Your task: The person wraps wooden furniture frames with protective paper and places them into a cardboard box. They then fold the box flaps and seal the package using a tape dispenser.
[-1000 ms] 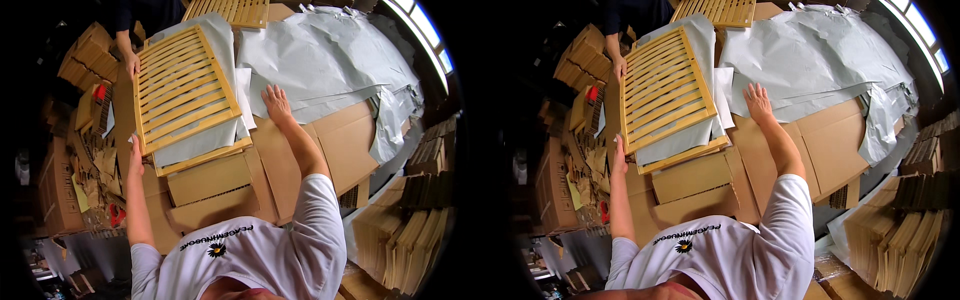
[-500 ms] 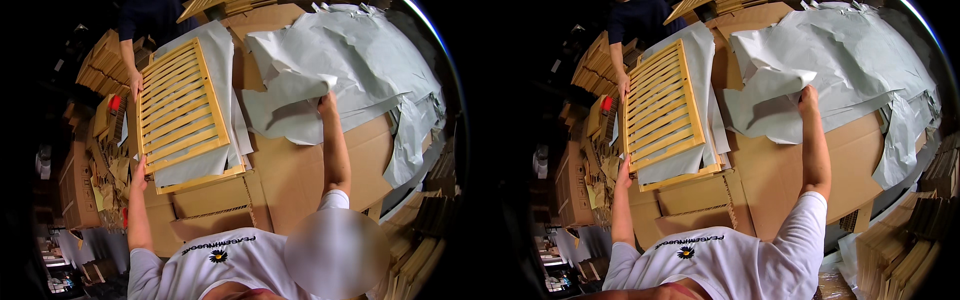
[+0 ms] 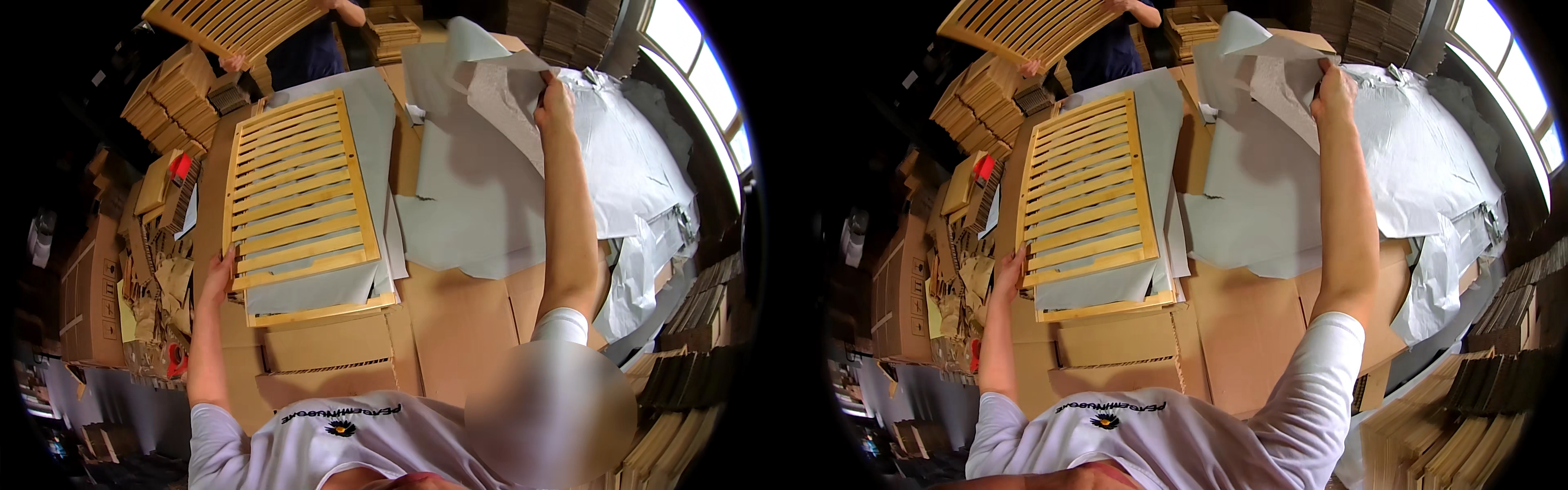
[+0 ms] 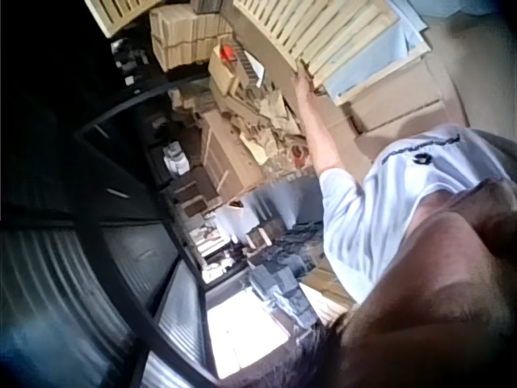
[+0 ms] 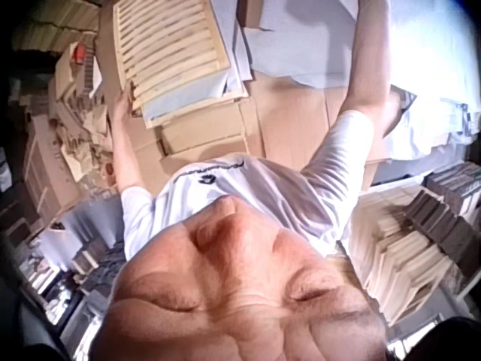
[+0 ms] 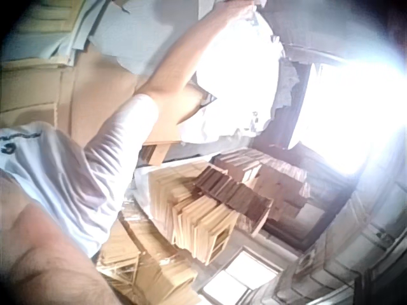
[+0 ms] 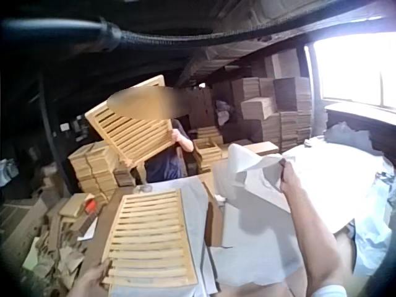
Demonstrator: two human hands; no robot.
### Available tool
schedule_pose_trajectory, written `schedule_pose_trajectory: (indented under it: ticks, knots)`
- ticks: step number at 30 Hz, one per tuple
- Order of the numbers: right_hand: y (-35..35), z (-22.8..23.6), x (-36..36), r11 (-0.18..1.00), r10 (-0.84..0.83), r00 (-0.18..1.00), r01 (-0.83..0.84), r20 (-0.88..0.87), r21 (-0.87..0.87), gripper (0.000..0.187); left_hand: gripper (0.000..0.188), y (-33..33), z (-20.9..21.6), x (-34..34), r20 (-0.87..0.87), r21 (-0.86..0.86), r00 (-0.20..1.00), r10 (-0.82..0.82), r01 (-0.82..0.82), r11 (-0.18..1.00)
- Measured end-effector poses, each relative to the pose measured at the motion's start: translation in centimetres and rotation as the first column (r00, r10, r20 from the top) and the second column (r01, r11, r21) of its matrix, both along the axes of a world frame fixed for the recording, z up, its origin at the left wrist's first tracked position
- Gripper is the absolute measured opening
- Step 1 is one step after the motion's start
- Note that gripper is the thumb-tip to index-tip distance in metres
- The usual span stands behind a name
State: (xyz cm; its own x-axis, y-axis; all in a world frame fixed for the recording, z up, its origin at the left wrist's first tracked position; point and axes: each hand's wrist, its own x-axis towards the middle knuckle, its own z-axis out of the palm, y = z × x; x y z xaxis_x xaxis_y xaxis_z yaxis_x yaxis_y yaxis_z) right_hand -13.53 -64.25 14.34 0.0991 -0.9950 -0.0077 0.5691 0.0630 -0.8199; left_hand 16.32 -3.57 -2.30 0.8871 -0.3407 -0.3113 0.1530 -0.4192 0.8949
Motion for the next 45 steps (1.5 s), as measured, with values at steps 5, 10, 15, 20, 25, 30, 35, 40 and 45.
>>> schedule_pose_trajectory:
  ticks: [5, 10, 15, 20, 25, 30, 35, 40, 45]
  knots:
    - [-0.8, 5.7, 1.4, 0.973, 0.015, 1.000, -0.014, 0.000, -0.232, 0.022, 0.046, -7.2, 4.5, -3.9, 0.762, 0.061, 0.640, -0.097, 0.078, 0.995]
    - [4.6, 6.9, 0.5, 0.892, 0.025, 0.995, -0.065, -0.093, -0.447, 0.018, 0.071, -19.5, 9.7, -9.9, 0.047, -0.530, 0.758, -0.651, 0.572, 0.627]
    - [13.0, 5.1, -0.8, 0.710, -0.336, 0.821, -0.102, -0.462, -0.697, 0.024, 0.081, -33.7, 9.0, -13.2, -0.422, -0.791, 0.439, -0.793, 0.248, 0.559]
    - [18.9, -0.5, -3.5, 0.530, -0.451, 0.663, -0.340, -0.598, -0.777, 0.028, 0.070, -37.3, 9.3, -12.5, 0.046, -0.994, 0.538, -0.841, -0.062, -0.094]
    - [22.7, -4.8, -3.4, 0.224, -0.435, 0.666, -0.571, -0.605, -0.790, 0.046, 0.065, -33.9, 12.1, -6.4, -0.242, -0.878, 0.778, -0.580, 0.079, 0.472]
    - [25.5, -6.6, -0.8, 0.078, -0.458, 0.692, -0.594, -0.559, -0.800, 0.052, 0.061, -35.3, 15.1, -2.0, -0.291, -0.471, 0.891, -0.349, 0.184, 0.863]
    - [26.7, -6.9, -0.1, 0.032, -0.457, 0.697, -0.608, -0.552, -0.794, 0.065, 0.048, -34.7, 15.4, -2.0, 0.288, -0.722, 0.944, -0.160, 0.324, 0.612]
    - [28.1, -7.7, 0.6, -0.005, -0.448, 0.685, -0.644, -0.574, -0.765, 0.067, 0.052, -25.3, 14.4, -2.5, 0.638, -0.592, 0.767, 0.072, 0.429, 0.682]
    - [31.5, -10.2, 4.1, -0.110, -0.369, 0.638, -0.752, -0.676, -0.650, 0.048, 0.039, -15.9, 8.0, 2.6, 0.362, -0.525, 0.931, 0.038, 0.170, 0.834]
